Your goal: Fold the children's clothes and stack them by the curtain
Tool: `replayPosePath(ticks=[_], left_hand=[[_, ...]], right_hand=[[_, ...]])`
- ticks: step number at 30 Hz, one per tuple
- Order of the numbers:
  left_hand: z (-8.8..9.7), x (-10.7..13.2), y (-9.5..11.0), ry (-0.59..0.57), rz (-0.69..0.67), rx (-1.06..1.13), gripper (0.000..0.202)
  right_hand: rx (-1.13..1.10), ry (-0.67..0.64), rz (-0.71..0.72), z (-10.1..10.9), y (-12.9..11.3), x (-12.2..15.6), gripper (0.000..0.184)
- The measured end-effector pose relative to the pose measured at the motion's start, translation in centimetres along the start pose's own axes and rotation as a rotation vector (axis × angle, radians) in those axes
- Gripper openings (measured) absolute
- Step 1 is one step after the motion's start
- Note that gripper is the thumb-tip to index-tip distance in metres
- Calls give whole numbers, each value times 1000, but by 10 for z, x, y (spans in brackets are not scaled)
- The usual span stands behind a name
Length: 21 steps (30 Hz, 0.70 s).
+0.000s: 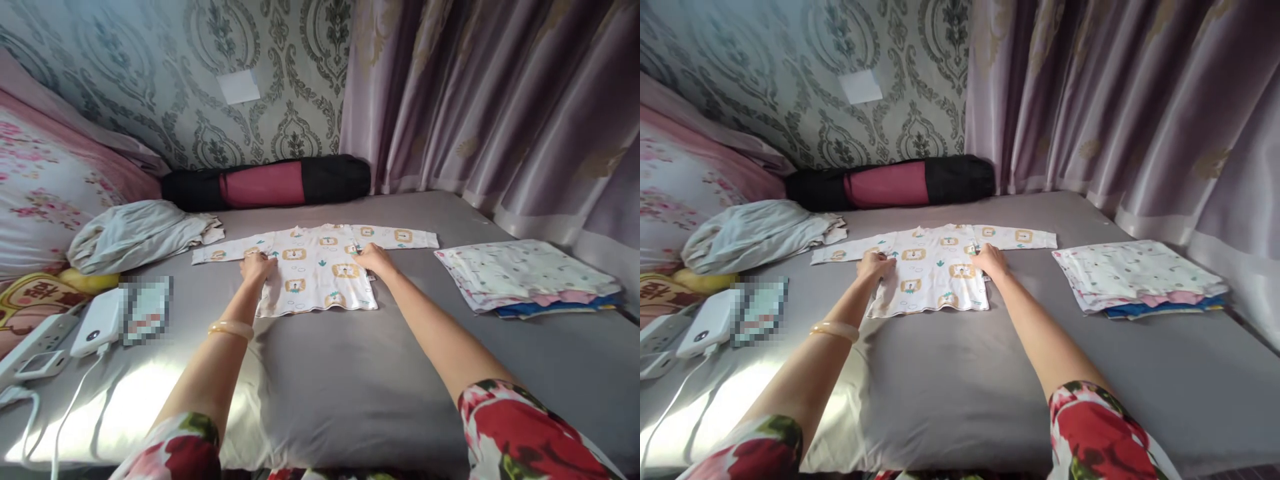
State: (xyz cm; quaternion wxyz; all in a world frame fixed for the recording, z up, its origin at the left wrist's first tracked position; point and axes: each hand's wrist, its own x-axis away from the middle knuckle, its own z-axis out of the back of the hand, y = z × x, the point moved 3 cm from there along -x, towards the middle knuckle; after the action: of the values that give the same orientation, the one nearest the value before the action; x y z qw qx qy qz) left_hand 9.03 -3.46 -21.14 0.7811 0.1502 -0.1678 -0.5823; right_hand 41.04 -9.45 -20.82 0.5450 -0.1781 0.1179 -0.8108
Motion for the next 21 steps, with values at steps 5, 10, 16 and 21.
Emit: replayPosePath(ticks=[5, 10, 16, 21], left_hand=[[-3, 2, 4, 20, 88, 83, 15], [-2, -1, 3, -7, 66, 160, 21], [0, -13, -8, -40, 126, 244, 18], [1, -17, -7, -93, 157, 302, 13]], right_hand=[[-202, 27, -85, -2, 1, 0, 13], [-806, -69, -368, -9, 4, -4, 14], [-1027, -236, -465, -3, 5, -5, 18], [-1100, -354, -516, 3, 8, -3, 25]])
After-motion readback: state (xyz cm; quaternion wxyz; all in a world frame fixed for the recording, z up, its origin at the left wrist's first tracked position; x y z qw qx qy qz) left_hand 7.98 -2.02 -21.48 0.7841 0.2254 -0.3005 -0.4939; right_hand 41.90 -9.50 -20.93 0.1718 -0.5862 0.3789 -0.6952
